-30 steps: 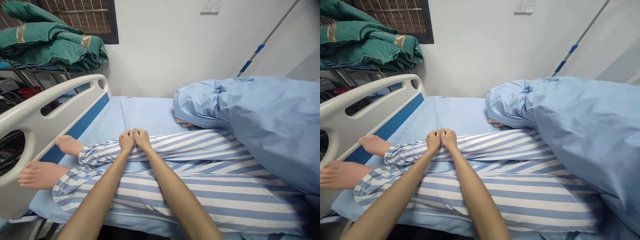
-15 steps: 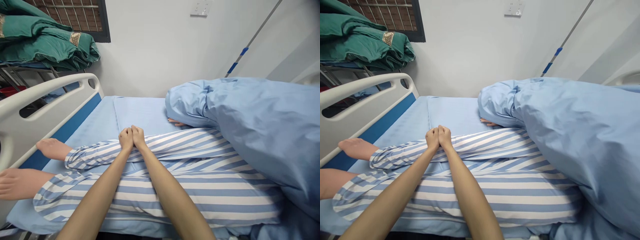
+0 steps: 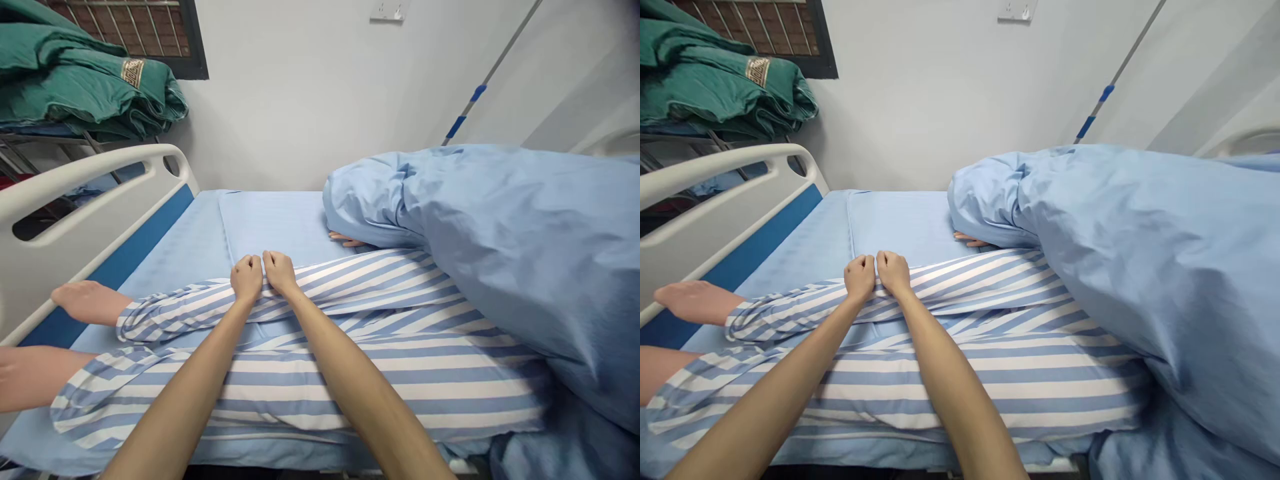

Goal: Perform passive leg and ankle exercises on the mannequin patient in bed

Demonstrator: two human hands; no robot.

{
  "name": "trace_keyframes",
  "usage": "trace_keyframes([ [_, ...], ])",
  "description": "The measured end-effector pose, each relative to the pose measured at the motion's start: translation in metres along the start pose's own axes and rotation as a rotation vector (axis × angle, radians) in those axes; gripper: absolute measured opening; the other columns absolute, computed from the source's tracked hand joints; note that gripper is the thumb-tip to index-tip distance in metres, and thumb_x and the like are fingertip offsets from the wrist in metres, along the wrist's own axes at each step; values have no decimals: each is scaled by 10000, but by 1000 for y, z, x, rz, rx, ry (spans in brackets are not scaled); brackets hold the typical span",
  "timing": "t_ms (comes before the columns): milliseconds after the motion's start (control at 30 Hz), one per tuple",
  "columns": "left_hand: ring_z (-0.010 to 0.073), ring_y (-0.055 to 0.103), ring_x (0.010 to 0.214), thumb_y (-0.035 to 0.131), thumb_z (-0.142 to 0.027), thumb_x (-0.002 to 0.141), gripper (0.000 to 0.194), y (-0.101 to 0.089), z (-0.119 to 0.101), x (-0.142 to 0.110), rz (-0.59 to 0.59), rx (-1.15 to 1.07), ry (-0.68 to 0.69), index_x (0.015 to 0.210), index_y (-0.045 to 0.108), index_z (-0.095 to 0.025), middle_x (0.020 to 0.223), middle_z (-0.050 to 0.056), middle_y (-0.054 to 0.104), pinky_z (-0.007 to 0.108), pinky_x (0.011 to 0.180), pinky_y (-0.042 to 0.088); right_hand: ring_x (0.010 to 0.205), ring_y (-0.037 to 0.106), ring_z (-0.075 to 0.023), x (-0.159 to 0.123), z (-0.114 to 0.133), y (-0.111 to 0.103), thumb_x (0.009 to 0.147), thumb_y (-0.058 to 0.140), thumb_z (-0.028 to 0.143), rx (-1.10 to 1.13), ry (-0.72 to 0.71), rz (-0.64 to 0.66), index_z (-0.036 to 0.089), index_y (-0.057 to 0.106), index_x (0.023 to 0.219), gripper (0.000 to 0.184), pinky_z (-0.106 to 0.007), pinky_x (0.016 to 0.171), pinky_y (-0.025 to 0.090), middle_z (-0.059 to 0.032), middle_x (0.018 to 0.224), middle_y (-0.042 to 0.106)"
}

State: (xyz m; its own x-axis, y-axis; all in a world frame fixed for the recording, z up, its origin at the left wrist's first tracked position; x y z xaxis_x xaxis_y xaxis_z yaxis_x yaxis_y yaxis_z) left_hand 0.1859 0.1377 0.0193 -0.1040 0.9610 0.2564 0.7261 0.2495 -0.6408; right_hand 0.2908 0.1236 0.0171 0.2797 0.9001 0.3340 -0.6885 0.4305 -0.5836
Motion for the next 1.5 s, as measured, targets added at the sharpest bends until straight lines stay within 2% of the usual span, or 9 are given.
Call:
trace_keyframes([
  [133, 108, 344, 522, 388, -326, 761, 315, 8, -6, 10, 47, -88, 13, 473, 382, -199, 486, -25, 426, 253, 538, 246, 529, 367, -108, 3, -1, -1, 877, 327, 367, 200, -13, -8, 192, 409, 511, 414, -241, 527, 243, 32, 507, 430],
  [267, 96, 324, 497, 365, -293, 745, 281, 21, -19, 17, -2, -290, -96, 480, 365, -201, 459, -41, 346, 245, 506, 243, 518, 348, -100, 8, -6, -7, 854, 356, 380, 400, 34, -17, 194, 364, 496, 403, -235, 509, 248, 44, 488, 370],
  [467, 115, 382, 531, 356, -329, 779, 315, 33, -30, 2, 11, -182, 21, 501, 428, -200, 506, -12, 476, 260, 544, 273, 518, 328, -90, 11, -16, -9, 819, 396, 400, 699, 124, -27, 199, 352, 544, 344, -220, 505, 299, 56, 508, 342],
  [600, 126, 415, 557, 320, -333, 805, 345, 31, -26, 0, 50, -92, 34, 523, 466, -198, 559, 18, 548, 265, 563, 273, 530, 355, -102, 10, -9, -17, 833, 364, 376, 508, 160, -21, 201, 361, 533, 348, -228, 515, 294, 42, 510, 377],
  [767, 124, 405, 563, 324, -365, 807, 356, 32, -30, 0, 106, -47, 58, 526, 465, -198, 574, 23, 558, 257, 554, 249, 539, 374, -110, 9, 13, -51, 860, 360, 360, 73, -106, 39, 198, 408, 531, 370, -245, 561, 266, 25, 521, 433],
  [900, 118, 356, 534, 357, -317, 773, 320, 31, -34, -3, 75, -17, 66, 478, 387, -199, 513, 3, 483, 259, 542, 232, 518, 344, -105, 10, -5, -74, 875, 344, 356, -7, -157, 28, 195, 376, 521, 390, -254, 554, 237, 31, 502, 388],
  [1100, 105, 295, 502, 393, -290, 747, 316, 30, -33, -5, 55, -66, 56, 462, 290, -201, 460, -34, 307, 256, 520, 224, 491, 333, -99, 15, -54, -85, 862, 342, 421, 259, 41, -65, 200, 330, 505, 420, -244, 507, 232, 44, 477, 324],
  [1300, 95, 293, 492, 410, -295, 733, 309, 44, -62, -1, 20, -168, 47, 458, 304, -201, 454, -45, 278, 248, 504, 229, 466, 332, -94, 20, -59, -84, 837, 371, 448, 489, 86, -88, 200, 353, 491, 426, -236, 485, 260, 50, 447, 338],
  [1500, 111, 398, 546, 347, -300, 793, 319, 79, -96, -23, 85, -154, 123, 518, 469, -195, 540, -8, 517, 254, 546, 264, 481, 291, -86, 21, -65, -87, 808, 403, 430, 628, 123, -153, 206, 335, 524, 368, -226, 479, 270, 62, 472, 301],
])
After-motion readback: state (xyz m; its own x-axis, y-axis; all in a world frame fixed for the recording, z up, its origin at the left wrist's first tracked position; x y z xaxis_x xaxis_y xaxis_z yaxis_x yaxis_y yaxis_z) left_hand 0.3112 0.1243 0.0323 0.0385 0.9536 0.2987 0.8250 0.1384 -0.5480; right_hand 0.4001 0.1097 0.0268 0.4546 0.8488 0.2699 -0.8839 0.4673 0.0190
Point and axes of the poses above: each hand's wrist, its own x-axis towards the middle knuckle, its own y-axis out of the palm, z = x × y, the point moved 4 cm from there along x, towards the middle knuckle
